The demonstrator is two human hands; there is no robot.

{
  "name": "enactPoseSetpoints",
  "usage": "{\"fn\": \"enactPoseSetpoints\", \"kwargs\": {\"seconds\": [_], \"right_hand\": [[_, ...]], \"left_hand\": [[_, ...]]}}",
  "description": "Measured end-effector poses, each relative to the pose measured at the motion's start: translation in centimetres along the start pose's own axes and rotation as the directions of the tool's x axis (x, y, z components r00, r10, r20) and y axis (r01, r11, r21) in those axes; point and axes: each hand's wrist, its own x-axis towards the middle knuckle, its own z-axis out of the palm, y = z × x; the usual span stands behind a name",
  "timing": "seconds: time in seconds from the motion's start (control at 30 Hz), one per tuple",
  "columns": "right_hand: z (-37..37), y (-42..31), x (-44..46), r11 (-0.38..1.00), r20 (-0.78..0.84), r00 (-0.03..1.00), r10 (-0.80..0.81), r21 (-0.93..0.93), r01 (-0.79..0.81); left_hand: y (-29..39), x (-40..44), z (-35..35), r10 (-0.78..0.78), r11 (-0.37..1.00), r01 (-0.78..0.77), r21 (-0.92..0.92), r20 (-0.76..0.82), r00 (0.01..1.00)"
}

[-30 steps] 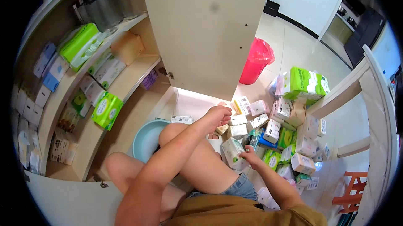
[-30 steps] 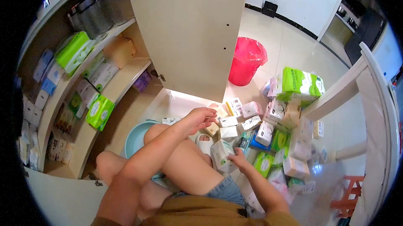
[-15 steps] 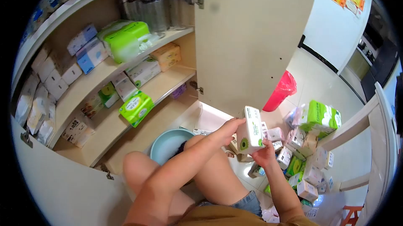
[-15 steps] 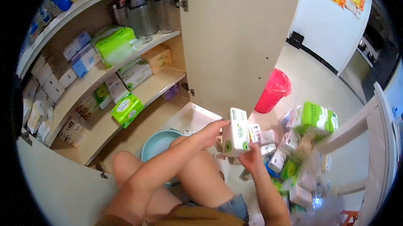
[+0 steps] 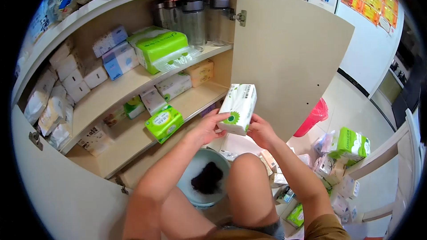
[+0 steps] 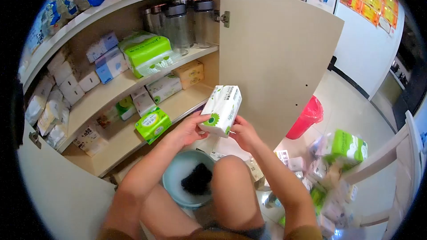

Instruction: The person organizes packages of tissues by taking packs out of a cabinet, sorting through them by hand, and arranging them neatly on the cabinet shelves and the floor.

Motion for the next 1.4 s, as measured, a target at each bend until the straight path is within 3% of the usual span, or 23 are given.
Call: {"fn": "enactPoseSetpoints", "kwargs": {"seconds": [0.13,0.2,0.23,0.3,0.4,0.47,0.5,0.53,0.6,0.63,0.67,0.7,0.73,0.8,0.83,0.87,0.93,1.03,1.07,1.2,1.27,1.4], "right_hand": [[1.5,-0.3,3.7,0.999,0.102,0.995,0.000,0.044,-0.004],[2.2,-1.3,5.4,0.968,0.131,0.975,0.182,0.149,-0.201],[3.2,-1.8,5.8,0.968,0.139,0.973,0.185,0.146,-0.205],[5.5,-2.1,6.6,0.982,0.011,0.983,0.185,0.028,-0.185],[6.6,-1.6,8.8,0.980,-0.010,0.981,0.193,-0.051,-0.193],[6.3,-0.7,11.6,0.977,0.041,0.976,0.213,0.004,-0.213],[6.1,0.2,13.3,0.967,0.027,0.978,0.208,0.144,-0.210],[6.5,0.6,14.1,0.937,0.010,0.978,0.208,0.284,-0.202],[7.8,1.1,14.9,0.945,-0.001,0.983,0.184,0.274,-0.177],[9.1,0.8,14.4,0.962,-0.044,0.987,0.152,0.237,-0.137],[10.0,1.0,14.4,0.975,-0.086,0.989,0.118,0.198,-0.099],[10.9,1.3,14.8,0.964,0.042,0.995,0.089,0.248,-0.097],[11.8,1.4,14.6,0.975,0.019,0.995,0.101,0.196,-0.103],[12.5,2.3,16.0,0.980,0.020,0.999,0.048,0.190,-0.051],[12.3,2.2,17.0,0.976,0.123,0.989,0.079,0.194,-0.102],[12.3,2.6,17.7,0.975,0.127,0.989,0.081,0.194,-0.105],[13.7,2.2,17.8,0.981,-0.070,0.996,-0.056,0.180,0.068],[13.4,1.5,18.8,0.980,0.037,0.992,-0.124,0.163,0.117],[13.3,1.5,19.1,0.982,0.116,0.981,-0.155,0.126,0.140],[13.4,2.4,20.3,0.977,0.118,0.977,-0.179,0.139,0.163],[13.8,3.0,20.6,0.982,0.167,0.968,-0.187,0.054,0.181],[13.9,4.5,21.8,0.950,0.201,0.942,-0.270,-0.101,0.294]], "left_hand": [[1.3,-0.5,-1.8,0.106,0.994,-0.102,0.039,-0.101,0.989],[1.7,-0.6,-2.5,0.135,0.990,-0.128,0.059,-0.133,0.982],[1.9,-0.6,-2.7,0.170,0.984,-0.159,0.079,-0.162,0.972],[2.0,-0.6,-3.6,0.201,0.978,-0.185,0.099,-0.196,0.960],[2.3,-0.1,-5.2,0.231,0.970,-0.206,0.132,-0.216,0.949],[2.5,0.5,-6.0,0.364,0.921,-0.389,-0.006,-0.344,0.866],[2.4,1.5,-7.2,0.403,0.902,-0.432,0.004,-0.369,0.838],[2.7,1.3,-7.2,0.402,0.902,-0.433,0.004,-0.377,0.834],[3.5,0.6,-6.7,0.345,0.919,-0.395,-0.010,-0.467,0.814],[3.8,0.5,-5.9,0.253,0.915,-0.385,-0.123,-0.568,0.783],[3.8,0.9,-6.3,0.252,0.916,-0.384,-0.118,-0.574,0.779],[3.9,1.2,-6.7,0.271,0.900,-0.408,-0.154,-0.535,0.800],[4.0,1.4,-7.0,0.287,0.884,-0.426,-0.191,-0.496,0.819],[4.9,1.7,-7.6,0.252,0.858,-0.484,-0.172,-0.680,0.688],[5.2,2.3,-9.6,0.276,0.847,-0.494,-0.197,-0.632,0.724],[5.5,2.8,-11.7,0.300,0.835,-0.503,-0.224,-0.579,0.758],[6.9,1.5,-11.7,0.345,0.828,-0.525,-0.199,-0.558,0.755],[7.9,2.1,-13.6,0.406,0.790,-0.612,-0.029,-0.722,0.559],[7.6,2.8,-14.8,0.404,0.793,-0.608,-0.027,-0.725,0.558],[7.5,4.3,-16.5,0.382,0.735,-0.669,-0.111,-0.748,0.543],[7.3,4.8,-16.7,0.364,0.725,-0.677,-0.126,-0.764,0.532],[7.3,5.3,-16.0,0.435,0.626,-0.778,-0.058,-0.801,0.411]]}}
